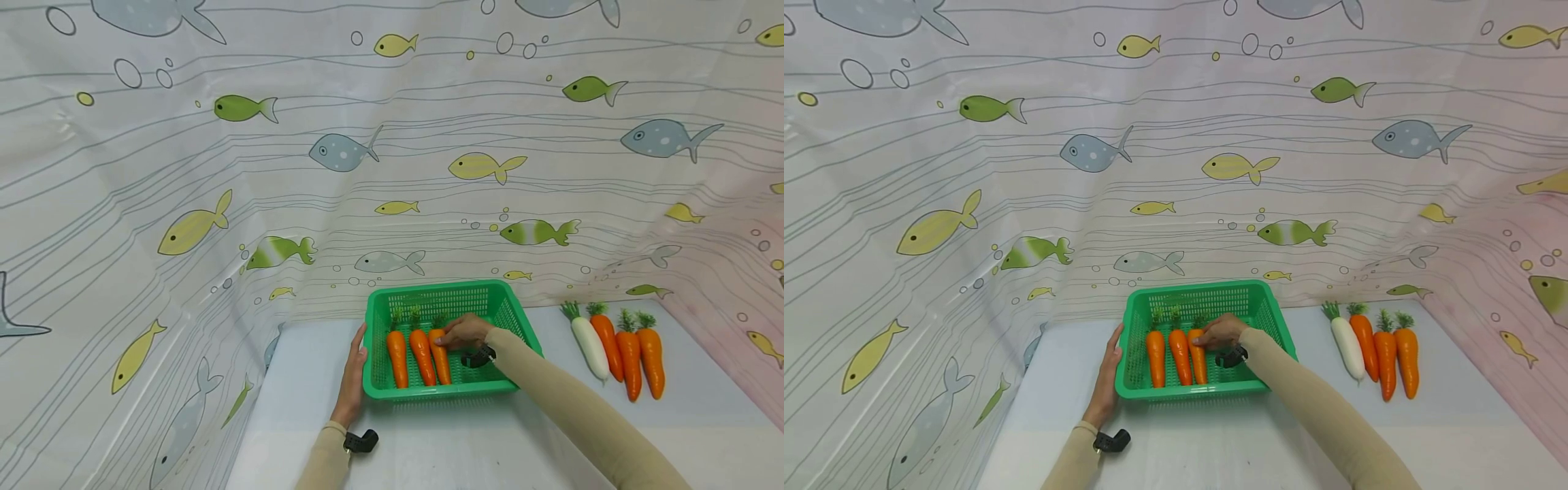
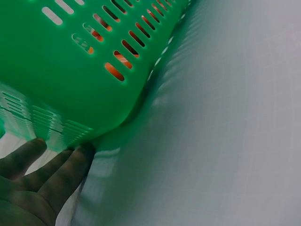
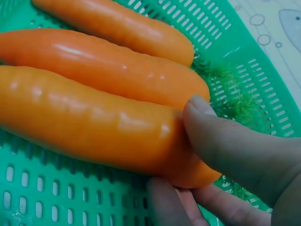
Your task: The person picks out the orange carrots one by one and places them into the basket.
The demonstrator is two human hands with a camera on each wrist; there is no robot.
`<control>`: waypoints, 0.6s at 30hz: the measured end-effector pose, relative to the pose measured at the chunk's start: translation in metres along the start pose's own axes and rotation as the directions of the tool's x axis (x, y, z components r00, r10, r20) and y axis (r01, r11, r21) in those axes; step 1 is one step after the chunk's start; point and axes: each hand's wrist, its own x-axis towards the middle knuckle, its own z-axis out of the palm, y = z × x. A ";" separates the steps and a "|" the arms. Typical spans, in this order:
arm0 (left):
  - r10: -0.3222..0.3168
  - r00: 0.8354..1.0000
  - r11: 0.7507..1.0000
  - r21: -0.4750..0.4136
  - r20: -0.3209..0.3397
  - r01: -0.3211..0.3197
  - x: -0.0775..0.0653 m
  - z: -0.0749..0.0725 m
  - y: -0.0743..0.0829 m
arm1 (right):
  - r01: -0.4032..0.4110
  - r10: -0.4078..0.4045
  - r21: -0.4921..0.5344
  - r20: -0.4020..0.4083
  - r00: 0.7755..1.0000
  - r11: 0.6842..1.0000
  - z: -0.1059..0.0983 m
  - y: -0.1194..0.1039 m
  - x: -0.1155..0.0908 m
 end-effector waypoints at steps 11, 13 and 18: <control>-0.010 1.000 1.000 0.008 0.000 0.010 0.000 0.001 0.002 | 0.000 -0.001 -0.031 -0.023 1.000 1.000 -0.003 0.003 0.001; -0.010 1.000 1.000 0.012 -0.003 0.010 0.000 0.001 0.002 | 0.010 -0.012 -0.062 -0.022 1.000 0.998 -0.007 0.002 -0.002; -0.009 1.000 1.000 0.017 -0.004 0.009 -0.001 0.001 0.002 | 0.031 -0.031 -0.114 0.006 1.000 0.993 -0.021 0.000 -0.007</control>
